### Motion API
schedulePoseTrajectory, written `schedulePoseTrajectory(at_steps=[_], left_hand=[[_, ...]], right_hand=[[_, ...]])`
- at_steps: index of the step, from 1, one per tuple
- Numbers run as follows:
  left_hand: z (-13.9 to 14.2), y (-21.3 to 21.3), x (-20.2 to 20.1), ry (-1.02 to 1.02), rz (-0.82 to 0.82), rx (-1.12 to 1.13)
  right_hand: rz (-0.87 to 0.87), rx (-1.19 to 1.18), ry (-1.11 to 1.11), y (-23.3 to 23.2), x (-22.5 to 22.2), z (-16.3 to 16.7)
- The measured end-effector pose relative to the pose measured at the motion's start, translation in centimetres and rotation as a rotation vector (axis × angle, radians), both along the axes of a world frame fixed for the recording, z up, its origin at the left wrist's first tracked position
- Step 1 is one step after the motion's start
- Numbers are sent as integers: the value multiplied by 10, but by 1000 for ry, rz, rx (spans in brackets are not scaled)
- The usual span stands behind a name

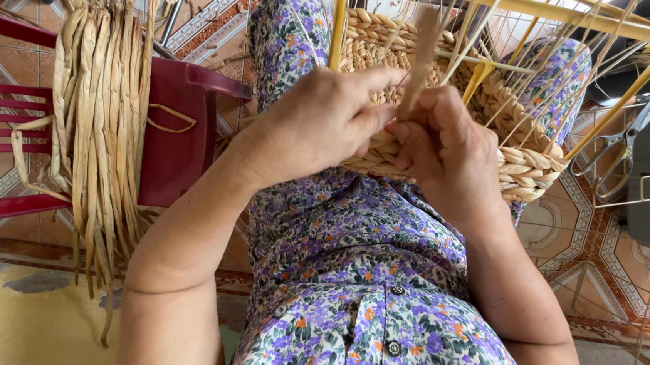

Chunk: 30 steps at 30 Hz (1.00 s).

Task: The person weaves a basket by hand, interlacing dried palm strips through a yellow metal frame held on their lap. They repeatedly pull strips through the frame and tighten the weave to build up the basket walls.

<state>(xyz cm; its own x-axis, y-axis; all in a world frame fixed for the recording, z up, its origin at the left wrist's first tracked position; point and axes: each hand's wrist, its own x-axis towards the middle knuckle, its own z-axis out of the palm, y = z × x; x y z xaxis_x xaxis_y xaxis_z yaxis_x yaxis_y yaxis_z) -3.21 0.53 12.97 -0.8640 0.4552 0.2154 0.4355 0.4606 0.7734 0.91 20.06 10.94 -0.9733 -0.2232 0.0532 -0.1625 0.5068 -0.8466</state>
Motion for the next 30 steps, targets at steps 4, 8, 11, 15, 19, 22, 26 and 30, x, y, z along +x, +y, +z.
schedulePoseTrajectory(at_steps=[4,8,11,15,19,22,26,30], left_hand=[[-15,-6,12,272,-97,162],[-14,-6,39,352,-81,197],[-10,-16,50,441,166,-29],[-9,-34,57,405,317,-326],[-21,-52,57,167,287,-358],[-41,-77,50,15,230,-280],[-70,-154,52,41,564,-87],[-116,-251,48,-8,805,-94]], right_hand=[[-32,-40,8,-1,-3,5],[63,181,155,-10,-3,5],[119,201,271,-15,0,4],[85,78,114,-14,2,3],[36,55,247,-23,-1,1],[26,-43,173,-22,-1,3],[-158,-267,-15,7,14,1],[-257,-298,111,62,38,-25]])
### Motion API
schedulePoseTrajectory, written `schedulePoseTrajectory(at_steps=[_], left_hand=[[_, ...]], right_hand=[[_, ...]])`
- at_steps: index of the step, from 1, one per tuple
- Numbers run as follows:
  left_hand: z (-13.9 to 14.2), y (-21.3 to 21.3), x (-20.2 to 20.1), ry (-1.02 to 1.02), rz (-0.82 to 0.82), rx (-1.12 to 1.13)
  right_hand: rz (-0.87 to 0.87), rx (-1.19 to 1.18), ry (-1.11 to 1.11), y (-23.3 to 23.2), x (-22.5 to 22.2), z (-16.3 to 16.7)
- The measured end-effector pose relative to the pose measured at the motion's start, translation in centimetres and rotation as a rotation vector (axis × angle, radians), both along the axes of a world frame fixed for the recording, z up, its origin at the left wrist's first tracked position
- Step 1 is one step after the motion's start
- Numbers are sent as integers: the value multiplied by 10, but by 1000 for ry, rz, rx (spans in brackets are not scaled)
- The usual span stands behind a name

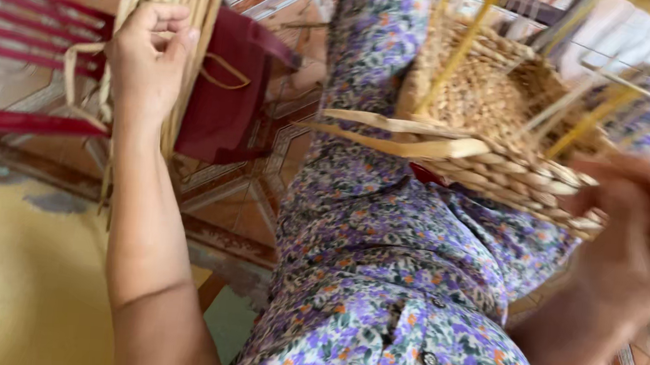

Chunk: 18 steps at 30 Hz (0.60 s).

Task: The person weaves a basket by hand, interlacing dried palm strips through a yellow metal frame held on their lap. They repeatedly pull strips through the frame and tighten the weave to build up the basket walls.

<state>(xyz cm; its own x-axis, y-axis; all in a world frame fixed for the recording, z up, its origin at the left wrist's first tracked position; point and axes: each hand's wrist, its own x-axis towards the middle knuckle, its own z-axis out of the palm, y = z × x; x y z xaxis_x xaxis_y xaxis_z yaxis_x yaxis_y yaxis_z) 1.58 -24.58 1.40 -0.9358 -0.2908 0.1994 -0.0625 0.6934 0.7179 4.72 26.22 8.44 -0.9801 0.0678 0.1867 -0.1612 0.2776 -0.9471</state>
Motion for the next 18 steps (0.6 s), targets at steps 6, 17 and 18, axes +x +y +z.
schedulePoseTrajectory(at_steps=[6,17,18], left_hand=[[-68,-53,-6,-408,252,-23],[-77,-36,-13,-466,485,-572],[-77,-37,-12,-463,487,-541]], right_hand=[[92,-12,-77,78,13,-52],[131,47,-63,49,13,-27],[121,46,-56,45,14,-24]])
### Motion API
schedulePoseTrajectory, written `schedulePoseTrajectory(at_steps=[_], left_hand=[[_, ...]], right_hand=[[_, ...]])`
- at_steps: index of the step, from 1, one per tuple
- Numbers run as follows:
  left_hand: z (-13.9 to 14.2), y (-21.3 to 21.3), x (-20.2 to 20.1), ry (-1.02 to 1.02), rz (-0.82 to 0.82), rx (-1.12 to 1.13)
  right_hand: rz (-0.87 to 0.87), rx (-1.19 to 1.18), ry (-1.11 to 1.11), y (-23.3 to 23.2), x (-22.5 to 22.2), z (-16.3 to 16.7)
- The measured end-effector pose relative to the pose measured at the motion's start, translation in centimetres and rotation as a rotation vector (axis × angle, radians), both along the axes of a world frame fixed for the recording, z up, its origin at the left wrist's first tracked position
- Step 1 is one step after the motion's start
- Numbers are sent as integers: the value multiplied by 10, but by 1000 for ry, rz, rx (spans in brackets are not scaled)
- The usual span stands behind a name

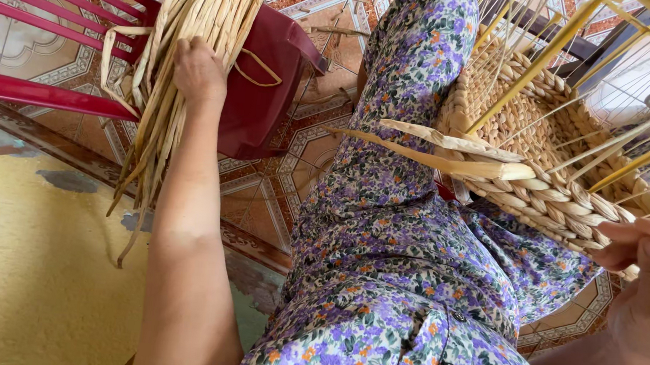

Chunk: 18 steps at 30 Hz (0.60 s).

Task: The person weaves a basket by hand, interlacing dried palm strips through a yellow metal frame held on their lap. They repeatedly pull strips through the frame and tighten the weave to build up the basket walls.

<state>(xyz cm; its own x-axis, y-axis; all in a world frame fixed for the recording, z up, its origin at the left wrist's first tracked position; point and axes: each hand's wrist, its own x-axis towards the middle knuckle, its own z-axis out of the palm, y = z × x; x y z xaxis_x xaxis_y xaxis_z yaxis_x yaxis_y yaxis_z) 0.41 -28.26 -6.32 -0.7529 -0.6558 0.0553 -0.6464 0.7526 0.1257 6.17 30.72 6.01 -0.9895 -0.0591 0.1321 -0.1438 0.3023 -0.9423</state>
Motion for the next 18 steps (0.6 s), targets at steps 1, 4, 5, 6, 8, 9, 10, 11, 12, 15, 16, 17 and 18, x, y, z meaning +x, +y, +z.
schedulePoseTrajectory(at_steps=[1,4,5,6,8,9,10,11,12,15,16,17,18], left_hand=[[0,-1,1,-7,25,52],[1,-7,6,30,46,184],[3,-8,8,79,15,212],[5,-8,10,127,-17,240],[9,-6,17,265,-11,600],[14,-3,20,333,-12,781],[21,2,24,359,-21,794],[29,8,29,383,-29,809],[39,15,35,408,-37,823],[78,43,51,535,-255,947],[93,54,55,526,-394,899],[107,66,59,514,-533,848],[123,76,67,525,-654,852]], right_hand=[[-1,-6,4,-3,-1,2],[9,-24,11,-10,-5,8],[13,-28,14,-13,-6,10],[12,-25,20,-16,-6,12],[2,-42,19,-23,-6,20],[-12,-62,17,-28,-4,24],[-6,-78,26,-33,-3,28],[1,-94,35,-39,-3,33],[31,-105,55,-46,-6,37],[71,-60,67,-66,-11,54],[67,-34,34,-75,-12,61],[65,-7,0,-82,-12,66],[50,20,-62,-89,-11,72]])
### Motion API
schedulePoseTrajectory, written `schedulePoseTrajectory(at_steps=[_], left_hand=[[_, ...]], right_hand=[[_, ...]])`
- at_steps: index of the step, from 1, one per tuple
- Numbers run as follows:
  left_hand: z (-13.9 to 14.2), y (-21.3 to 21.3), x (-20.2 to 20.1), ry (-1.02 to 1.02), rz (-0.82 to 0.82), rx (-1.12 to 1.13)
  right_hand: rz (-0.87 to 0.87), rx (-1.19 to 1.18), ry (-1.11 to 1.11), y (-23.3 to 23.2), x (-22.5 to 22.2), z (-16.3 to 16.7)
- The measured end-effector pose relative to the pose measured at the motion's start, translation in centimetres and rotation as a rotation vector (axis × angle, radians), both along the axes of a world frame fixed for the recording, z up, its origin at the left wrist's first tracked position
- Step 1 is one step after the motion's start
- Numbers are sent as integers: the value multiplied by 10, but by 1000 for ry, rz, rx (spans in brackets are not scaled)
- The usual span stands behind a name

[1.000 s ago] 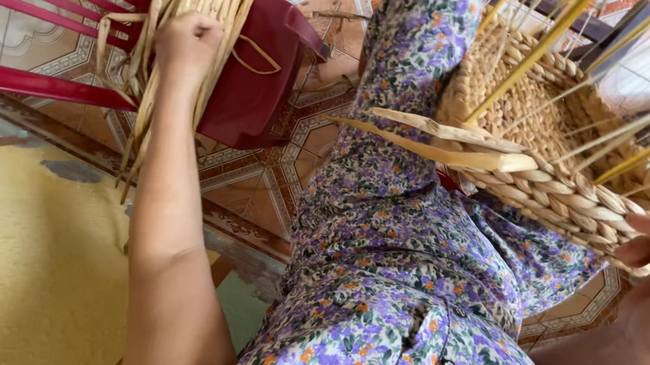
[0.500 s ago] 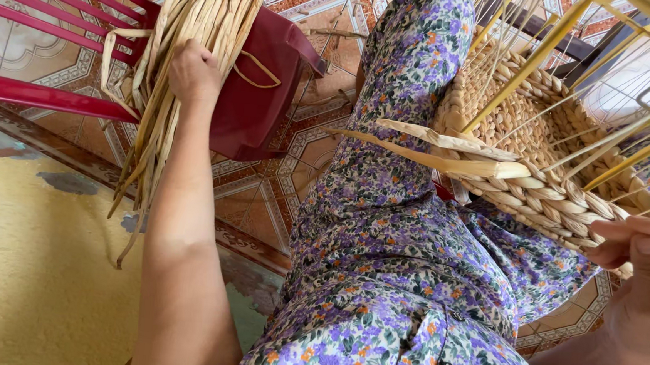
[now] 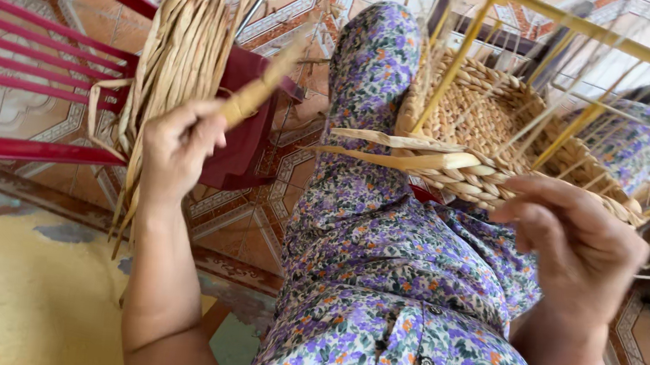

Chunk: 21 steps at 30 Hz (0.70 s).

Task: The person weaves a basket by hand, interlacing dried palm strips through a yellow metal frame held on their lap. They repeatedly pull strips through the frame and tighten the weave to build up the basket walls.

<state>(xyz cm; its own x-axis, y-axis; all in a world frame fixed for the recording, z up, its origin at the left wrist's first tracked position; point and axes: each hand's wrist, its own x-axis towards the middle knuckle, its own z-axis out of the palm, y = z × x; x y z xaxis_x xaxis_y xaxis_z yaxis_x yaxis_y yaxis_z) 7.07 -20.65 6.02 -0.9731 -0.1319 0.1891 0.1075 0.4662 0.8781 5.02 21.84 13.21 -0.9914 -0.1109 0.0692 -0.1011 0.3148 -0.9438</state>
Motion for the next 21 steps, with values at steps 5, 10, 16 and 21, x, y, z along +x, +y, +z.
schedulePoseTrajectory(at_steps=[5,10,16,21], left_hand=[[75,45,22,97,-322,-41],[102,79,8,62,-315,-279],[103,92,-19,188,-257,-508],[84,151,-48,444,-461,-358]], right_hand=[[158,-385,-162,-19,-6,18],[213,-555,-25,-8,-4,15],[126,-399,96,5,-3,-12],[171,-221,261,-7,-9,-18]])
